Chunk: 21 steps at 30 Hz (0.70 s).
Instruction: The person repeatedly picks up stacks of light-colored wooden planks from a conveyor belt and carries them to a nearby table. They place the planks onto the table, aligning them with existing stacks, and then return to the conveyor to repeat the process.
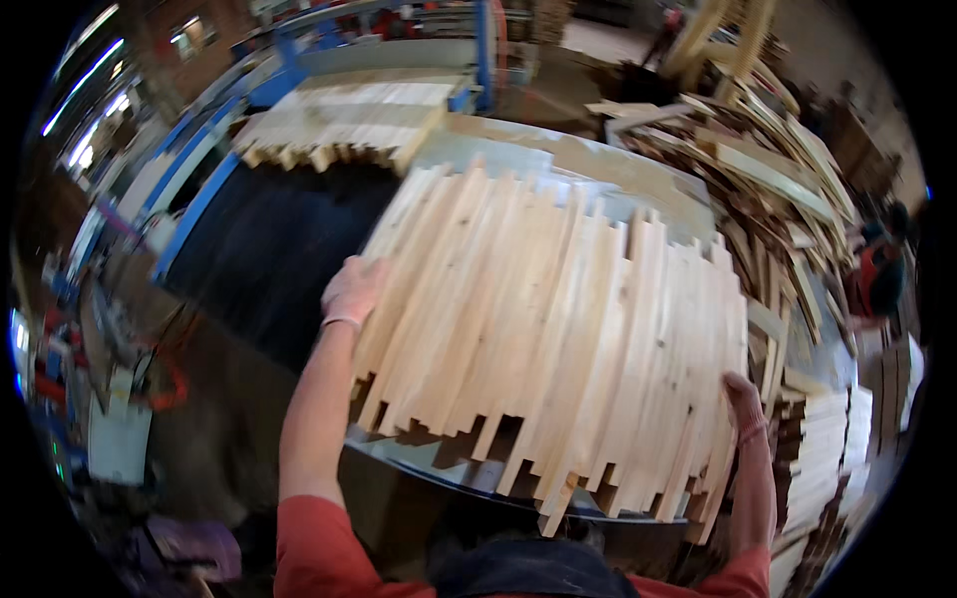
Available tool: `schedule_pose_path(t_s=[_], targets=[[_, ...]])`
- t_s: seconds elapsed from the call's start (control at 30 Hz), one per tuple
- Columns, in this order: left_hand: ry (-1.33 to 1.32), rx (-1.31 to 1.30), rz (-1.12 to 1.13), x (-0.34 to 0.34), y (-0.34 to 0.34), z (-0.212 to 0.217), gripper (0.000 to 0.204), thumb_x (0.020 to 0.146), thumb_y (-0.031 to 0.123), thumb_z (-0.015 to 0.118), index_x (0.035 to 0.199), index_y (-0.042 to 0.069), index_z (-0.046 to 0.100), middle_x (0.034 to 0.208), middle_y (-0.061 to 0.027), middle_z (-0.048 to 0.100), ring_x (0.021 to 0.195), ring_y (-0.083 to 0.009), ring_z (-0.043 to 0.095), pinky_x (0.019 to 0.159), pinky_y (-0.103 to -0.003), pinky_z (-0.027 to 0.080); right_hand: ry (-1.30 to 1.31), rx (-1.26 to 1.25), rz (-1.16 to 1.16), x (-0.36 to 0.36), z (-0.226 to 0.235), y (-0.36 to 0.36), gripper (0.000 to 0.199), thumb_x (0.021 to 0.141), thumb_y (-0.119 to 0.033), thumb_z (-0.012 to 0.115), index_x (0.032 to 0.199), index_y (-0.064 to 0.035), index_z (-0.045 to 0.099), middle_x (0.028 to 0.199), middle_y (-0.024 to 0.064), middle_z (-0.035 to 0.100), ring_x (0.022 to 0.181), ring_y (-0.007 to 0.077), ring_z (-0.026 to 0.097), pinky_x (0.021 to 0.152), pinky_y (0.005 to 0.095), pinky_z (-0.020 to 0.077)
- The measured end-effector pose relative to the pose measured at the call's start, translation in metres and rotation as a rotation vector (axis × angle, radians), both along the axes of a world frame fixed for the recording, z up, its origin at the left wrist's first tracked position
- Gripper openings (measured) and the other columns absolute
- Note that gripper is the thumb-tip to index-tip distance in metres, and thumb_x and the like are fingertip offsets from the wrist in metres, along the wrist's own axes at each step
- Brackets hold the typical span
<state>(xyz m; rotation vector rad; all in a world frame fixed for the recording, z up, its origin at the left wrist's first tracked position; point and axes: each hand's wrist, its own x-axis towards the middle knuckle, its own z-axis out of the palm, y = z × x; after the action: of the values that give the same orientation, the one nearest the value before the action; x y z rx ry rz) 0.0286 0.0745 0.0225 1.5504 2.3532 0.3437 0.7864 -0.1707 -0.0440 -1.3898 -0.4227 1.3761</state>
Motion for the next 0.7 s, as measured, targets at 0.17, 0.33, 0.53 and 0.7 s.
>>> schedule_pose_path(t_s=[0.17, 0.33, 0.53, 0.7], targets=[[-0.091, 0.05, -0.178, -0.037, 0.014, -0.034, 0.074, 0.101, 0.062, 0.055, 0.131, -0.006, 0.061, 0.13, -0.035, 0.067, 0.126, -0.0507, 0.062, 0.104, -0.055, 0.051, -0.016, -0.086, 0.046, -0.036, 0.03, 0.008, 0.036, 0.095, -0.031, 0.075, 0.114, -0.0006, 0.077, 0.112, 0.0088, 0.079, 0.104, 0.021, 0.074, 0.102, 0.0369, 0.0561], [-0.114, 0.041, -0.182, -0.022, 0.0, -0.016, 0.076, 0.102, 0.061, 0.055, 0.139, -0.006, 0.057, 0.139, -0.0324, 0.063, 0.134, -0.0475, 0.058, 0.11, -0.05, 0.045, 0.061, -0.098, -0.037, -0.03, 0.02, 0.014, 0.029, 0.094, -0.03, 0.077, 0.106, -0.003, 0.079, 0.1, 0.0089, 0.08, 0.084, 0.0232, 0.075, 0.085, 0.0385, 0.0605], [-0.1, 0.009, -0.232, -0.07, 0.032, -0.053, 0.084, 0.104, 0.065, 0.048, 0.155, -0.002, 0.048, 0.155, -0.0305, 0.053, 0.144, -0.0445, 0.05, 0.118, -0.046, 0.04, -0.437, -0.22, 0.131, -0.032, 0.026, 0.022, 0.066, 0.096, -0.066, 0.069, 0.094, -0.0012, 0.079, 0.09, 0.0042, 0.073, 0.08, 0.0178, 0.066, 0.079, 0.0364, 0.0541], [-0.043, 0.045, -0.107, -0.082, 0.025, -0.071, 0.094, 0.103, 0.069, 0.043, 0.162, -0.004, 0.037, 0.162, -0.0305, 0.045, 0.15, -0.0436, 0.045, 0.123, -0.045, 0.037, -1.133, -0.464, 0.409, -0.045, 0.079, 0.035, 0.095, 0.101, -0.077, 0.04, 0.108, 0.0095, 0.077, 0.112, 0.0325, 0.075, 0.112, 0.0453, 0.071, 0.103, 0.0486, 0.0521]])
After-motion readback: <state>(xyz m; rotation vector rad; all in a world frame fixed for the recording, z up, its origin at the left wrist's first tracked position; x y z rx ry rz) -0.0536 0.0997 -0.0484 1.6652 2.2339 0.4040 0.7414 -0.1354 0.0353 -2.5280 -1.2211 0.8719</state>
